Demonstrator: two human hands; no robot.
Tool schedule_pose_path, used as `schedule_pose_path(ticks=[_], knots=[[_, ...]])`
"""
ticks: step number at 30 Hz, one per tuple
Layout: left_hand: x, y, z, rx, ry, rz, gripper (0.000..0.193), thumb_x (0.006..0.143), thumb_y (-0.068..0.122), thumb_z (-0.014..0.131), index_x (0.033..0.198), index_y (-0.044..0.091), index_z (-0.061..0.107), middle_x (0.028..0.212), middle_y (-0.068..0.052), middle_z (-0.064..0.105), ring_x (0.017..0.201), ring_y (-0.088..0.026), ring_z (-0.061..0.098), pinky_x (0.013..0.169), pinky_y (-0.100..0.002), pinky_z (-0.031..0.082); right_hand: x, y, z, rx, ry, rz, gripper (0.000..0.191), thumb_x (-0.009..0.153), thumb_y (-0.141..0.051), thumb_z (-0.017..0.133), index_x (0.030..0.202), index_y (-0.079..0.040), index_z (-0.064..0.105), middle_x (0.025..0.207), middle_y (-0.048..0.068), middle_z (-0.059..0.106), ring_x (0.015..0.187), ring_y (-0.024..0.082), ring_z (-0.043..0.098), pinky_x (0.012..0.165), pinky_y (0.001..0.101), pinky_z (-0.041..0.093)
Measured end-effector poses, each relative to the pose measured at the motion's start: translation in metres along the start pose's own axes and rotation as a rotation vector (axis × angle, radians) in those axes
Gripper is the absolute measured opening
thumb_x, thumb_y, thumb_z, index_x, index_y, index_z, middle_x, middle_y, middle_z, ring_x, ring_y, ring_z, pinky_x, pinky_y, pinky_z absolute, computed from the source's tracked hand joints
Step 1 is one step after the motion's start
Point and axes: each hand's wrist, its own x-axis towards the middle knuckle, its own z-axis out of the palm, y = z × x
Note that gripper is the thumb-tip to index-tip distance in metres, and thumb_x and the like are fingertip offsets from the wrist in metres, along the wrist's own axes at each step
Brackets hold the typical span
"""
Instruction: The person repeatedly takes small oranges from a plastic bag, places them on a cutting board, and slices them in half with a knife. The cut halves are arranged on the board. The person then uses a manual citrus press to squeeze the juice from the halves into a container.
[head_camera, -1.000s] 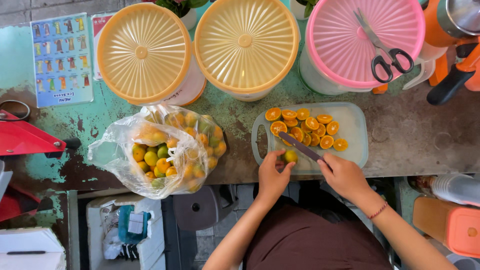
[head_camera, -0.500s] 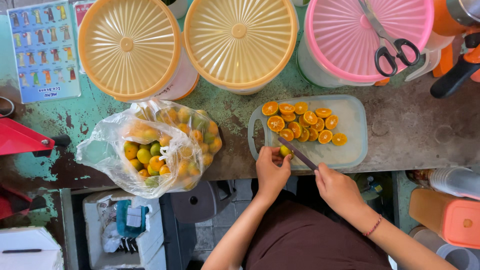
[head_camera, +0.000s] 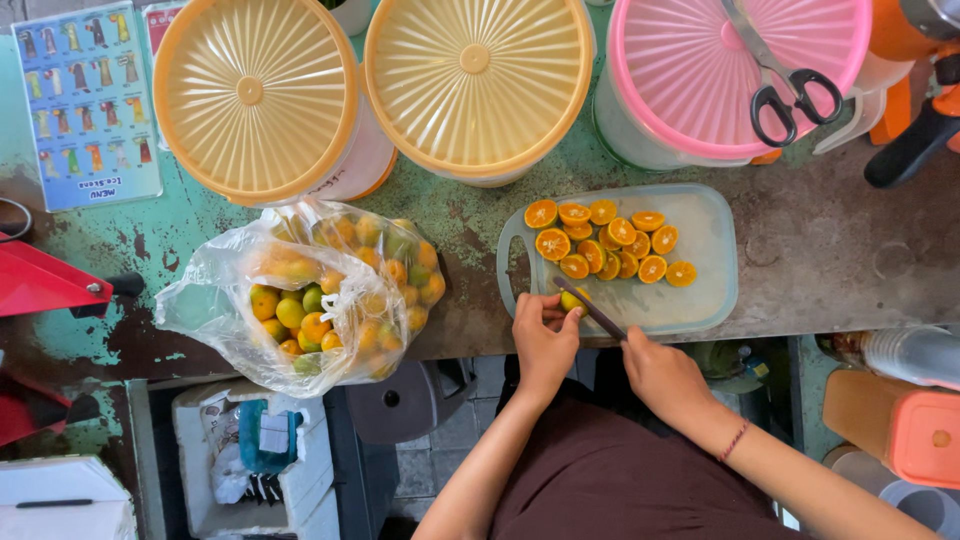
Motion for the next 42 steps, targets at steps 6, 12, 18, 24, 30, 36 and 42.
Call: schedule_pose_path(ticks=[6,12,18,24,30,36,42], knots=[[0.001,-0.010,-0.001,-0.014,-0.004,-0.069,0.024,0.083,-0.002,0.079,0.099,-0.005,0.062,0.101,-0.011,0.063,0.084,-0.018,0.073,0.071,-0.028,0.063,0.020,-0.006,0.017,-0.025,0.065,-0.125,0.014,0.096,-0.019,0.054,0.099,-0.006,0.049,0.073,0.020,0.069,0.070,0.044,0.068,0.059,0.0555,0.053],[0.005,-0.019,-0.012,0.041,-0.049,-0.113,0.026,0.084,0.002,0.079,0.104,-0.004,0.064,0.103,-0.012,0.068,0.085,-0.017,0.074,0.073,-0.028,0.063,-0.004,0.016,-0.002,-0.105,0.033,-0.129,0.013,0.094,-0.019,0.054,0.099,-0.008,0.050,0.076,0.018,0.069,0.072,0.043,0.069,0.060,0.0550,0.054],[0.004,-0.004,-0.023,0.028,-0.123,-0.040,0.041,0.078,-0.002,0.077,0.117,-0.001,0.062,0.113,-0.011,0.064,0.095,-0.018,0.071,0.076,-0.032,0.064,-0.021,0.050,-0.034,0.112,0.048,-0.117,0.019,0.096,-0.027,0.059,0.095,-0.009,0.054,0.069,0.017,0.066,0.067,0.041,0.066,0.058,0.0512,0.050],[0.025,0.022,-0.017,-0.021,-0.166,0.316,0.044,0.079,-0.003,0.076,0.119,0.001,0.059,0.123,-0.012,0.057,0.114,-0.022,0.065,0.089,-0.035,0.063,-0.026,0.051,-0.039,0.378,0.267,0.096,0.024,0.100,-0.026,0.060,0.091,-0.004,0.053,0.062,0.017,0.056,0.052,0.033,0.056,0.055,0.0426,0.046],[0.044,0.041,-0.018,0.429,-0.039,0.682,0.043,0.082,0.001,0.076,0.123,0.003,0.063,0.126,-0.012,0.061,0.116,-0.037,0.060,0.096,-0.044,0.053,-0.035,0.055,-0.045,0.389,0.296,0.190,0.023,0.100,-0.026,0.060,0.091,-0.005,0.056,0.062,0.017,0.059,0.054,0.033,0.061,0.056,0.0427,0.046],[0.008,0.059,-0.074,0.498,0.079,0.782,0.030,0.089,-0.002,0.071,0.118,0.005,0.068,0.119,-0.012,0.065,0.111,-0.034,0.064,0.094,-0.041,0.055,-0.035,0.050,-0.049,0.076,0.213,-0.081,0.023,0.094,-0.032,0.059,0.088,-0.009,0.060,0.076,0.014,0.067,0.069,0.038,0.066,0.058,0.0471,0.051],[0.012,0.060,-0.181,0.689,0.629,1.009,0.024,0.089,-0.005,0.068,0.113,-0.001,0.066,0.112,-0.016,0.065,0.100,-0.031,0.064,0.086,-0.040,0.054,-0.014,0.029,-0.021,-0.175,0.231,-0.071,0.026,0.099,-0.035,0.057,0.087,-0.012,0.058,0.083,0.009,0.070,0.075,0.038,0.068,0.063,0.0493,0.053]])
